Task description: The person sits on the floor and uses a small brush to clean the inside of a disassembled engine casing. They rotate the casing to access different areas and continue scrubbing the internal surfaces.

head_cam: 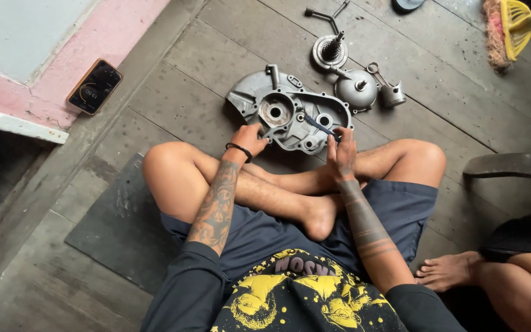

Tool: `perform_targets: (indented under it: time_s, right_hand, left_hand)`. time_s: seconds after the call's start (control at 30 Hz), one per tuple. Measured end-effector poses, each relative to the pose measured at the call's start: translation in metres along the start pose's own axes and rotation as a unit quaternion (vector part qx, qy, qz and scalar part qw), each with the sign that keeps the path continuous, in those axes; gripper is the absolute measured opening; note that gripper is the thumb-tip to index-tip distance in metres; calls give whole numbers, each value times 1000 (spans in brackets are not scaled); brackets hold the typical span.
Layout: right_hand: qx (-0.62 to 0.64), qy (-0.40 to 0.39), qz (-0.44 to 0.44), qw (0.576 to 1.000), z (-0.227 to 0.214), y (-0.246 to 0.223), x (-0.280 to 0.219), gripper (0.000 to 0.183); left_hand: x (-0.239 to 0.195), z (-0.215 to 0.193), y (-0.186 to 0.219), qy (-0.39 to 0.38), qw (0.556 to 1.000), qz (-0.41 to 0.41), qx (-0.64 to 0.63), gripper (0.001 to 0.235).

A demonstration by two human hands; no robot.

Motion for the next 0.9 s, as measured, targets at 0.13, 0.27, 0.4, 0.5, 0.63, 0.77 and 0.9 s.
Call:
perform_targets:
  time_s: [0.13,0.27,0.4,0.5,0.63,0.77,0.9]
  right_hand:
    - [-37,-47,-17,998,7,-11,14,16]
    - [-87,-86,-57,991,24,-19,38,14]
    - [-217,-54,-80,971,37,-11,70,12]
    - [-252,-89,-141,953,63,-28,77,8]
    - [-191,-149,-77,967,57,-19,92,10]
    - [-173,-160,-78,969,61,-29,99,9]
    - [-184,-145,-68,970,59,-25,104,8]
  left_hand:
    - [-4,3,7,-41,999,11,-10,29]
    - [8,-18,-5,23,999,-5,-48,23]
    - [19,-53,-23,180,980,-15,-87,25]
    - [39,-49,-49,179,974,-81,-116,43]
    - [48,-39,-47,147,977,-96,-117,54]
    - [62,-36,-46,149,980,-97,-93,60]
    - [66,-34,-44,155,981,-99,-66,56]
Point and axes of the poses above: each hand's wrist, its own x-axis towards the middle knuckle, its own z-axis out of the palm, y = z × x, the point moved 5 cm from there along x, towards the middle knuckle, and after that the axes turned 12 degrees about -y, right-handed, at the moved point
